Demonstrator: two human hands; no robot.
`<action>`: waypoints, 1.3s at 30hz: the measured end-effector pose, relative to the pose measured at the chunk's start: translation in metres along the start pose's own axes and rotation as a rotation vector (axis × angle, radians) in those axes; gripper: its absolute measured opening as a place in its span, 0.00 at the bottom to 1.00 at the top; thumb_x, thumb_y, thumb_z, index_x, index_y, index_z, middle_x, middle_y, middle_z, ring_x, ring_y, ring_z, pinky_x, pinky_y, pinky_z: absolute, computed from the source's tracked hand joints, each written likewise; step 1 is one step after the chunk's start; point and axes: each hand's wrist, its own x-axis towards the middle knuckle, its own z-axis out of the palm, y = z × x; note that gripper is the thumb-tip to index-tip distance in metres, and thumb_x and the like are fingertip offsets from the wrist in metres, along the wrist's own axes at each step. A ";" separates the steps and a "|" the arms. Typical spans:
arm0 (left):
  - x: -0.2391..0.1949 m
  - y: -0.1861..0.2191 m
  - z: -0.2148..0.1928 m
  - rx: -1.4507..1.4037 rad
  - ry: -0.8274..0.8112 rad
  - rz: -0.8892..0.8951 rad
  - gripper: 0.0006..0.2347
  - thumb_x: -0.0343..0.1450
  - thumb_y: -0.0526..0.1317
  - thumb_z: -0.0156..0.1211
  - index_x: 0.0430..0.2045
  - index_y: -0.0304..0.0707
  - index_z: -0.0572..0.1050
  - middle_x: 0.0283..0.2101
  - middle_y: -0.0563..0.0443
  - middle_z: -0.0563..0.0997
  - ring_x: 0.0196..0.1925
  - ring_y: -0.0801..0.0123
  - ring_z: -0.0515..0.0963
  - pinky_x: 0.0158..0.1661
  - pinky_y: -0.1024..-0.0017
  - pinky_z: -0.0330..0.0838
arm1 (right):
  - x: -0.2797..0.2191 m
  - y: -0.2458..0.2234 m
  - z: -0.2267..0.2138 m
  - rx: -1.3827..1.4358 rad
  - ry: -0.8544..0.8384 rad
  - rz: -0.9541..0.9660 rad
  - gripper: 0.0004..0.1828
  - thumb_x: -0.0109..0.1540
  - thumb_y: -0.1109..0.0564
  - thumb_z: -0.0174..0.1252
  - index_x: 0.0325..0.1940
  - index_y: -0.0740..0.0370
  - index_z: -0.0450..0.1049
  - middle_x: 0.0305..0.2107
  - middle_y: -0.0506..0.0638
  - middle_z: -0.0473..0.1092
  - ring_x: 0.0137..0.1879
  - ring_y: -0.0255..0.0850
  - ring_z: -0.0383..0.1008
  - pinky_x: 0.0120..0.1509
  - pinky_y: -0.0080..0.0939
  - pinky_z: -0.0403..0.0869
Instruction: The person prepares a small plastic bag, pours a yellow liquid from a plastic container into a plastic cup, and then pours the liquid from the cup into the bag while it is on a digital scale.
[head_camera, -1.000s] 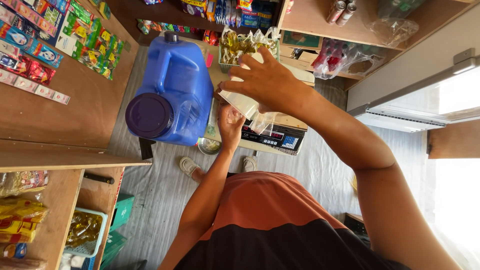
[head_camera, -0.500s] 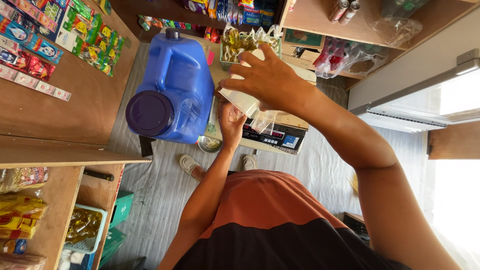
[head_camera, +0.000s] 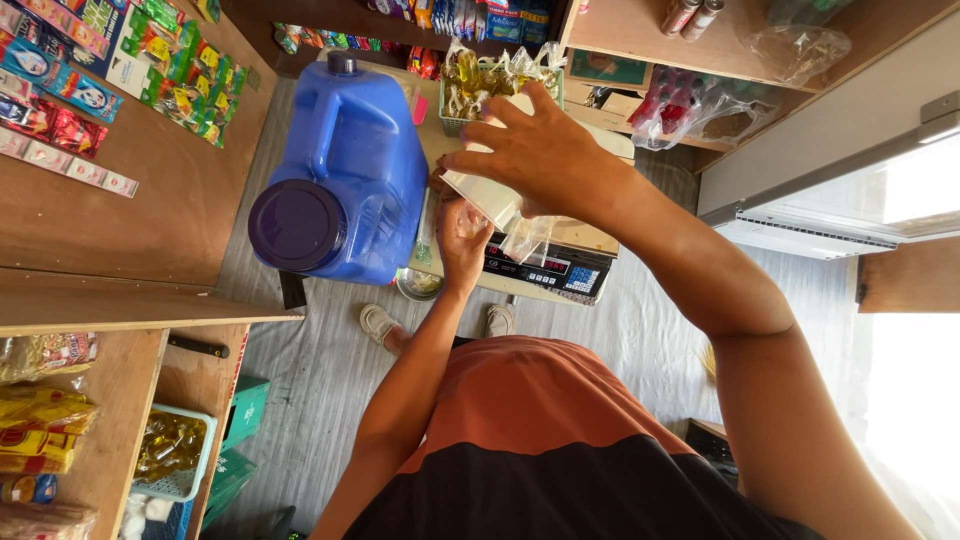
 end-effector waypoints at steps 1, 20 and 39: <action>0.001 0.002 0.000 0.001 0.001 -0.001 0.15 0.68 0.29 0.70 0.47 0.34 0.72 0.40 0.54 0.69 0.42 0.70 0.69 0.50 0.73 0.67 | 0.000 0.001 0.000 0.001 0.000 -0.001 0.58 0.35 0.45 0.82 0.68 0.36 0.65 0.60 0.44 0.68 0.71 0.50 0.60 0.69 0.67 0.59; -0.002 -0.009 0.004 -0.123 -0.029 -0.081 0.14 0.71 0.28 0.67 0.47 0.34 0.70 0.42 0.54 0.71 0.46 0.73 0.71 0.52 0.73 0.71 | -0.036 0.036 0.050 0.509 0.065 0.098 0.56 0.39 0.54 0.79 0.71 0.46 0.65 0.63 0.49 0.67 0.70 0.50 0.64 0.72 0.59 0.61; 0.002 -0.008 0.020 -0.133 -0.159 -0.058 0.15 0.73 0.27 0.68 0.50 0.35 0.69 0.41 0.55 0.71 0.43 0.74 0.68 0.50 0.77 0.67 | -0.154 0.002 0.288 1.167 0.657 0.955 0.53 0.47 0.54 0.82 0.71 0.60 0.62 0.61 0.53 0.70 0.70 0.45 0.69 0.74 0.47 0.70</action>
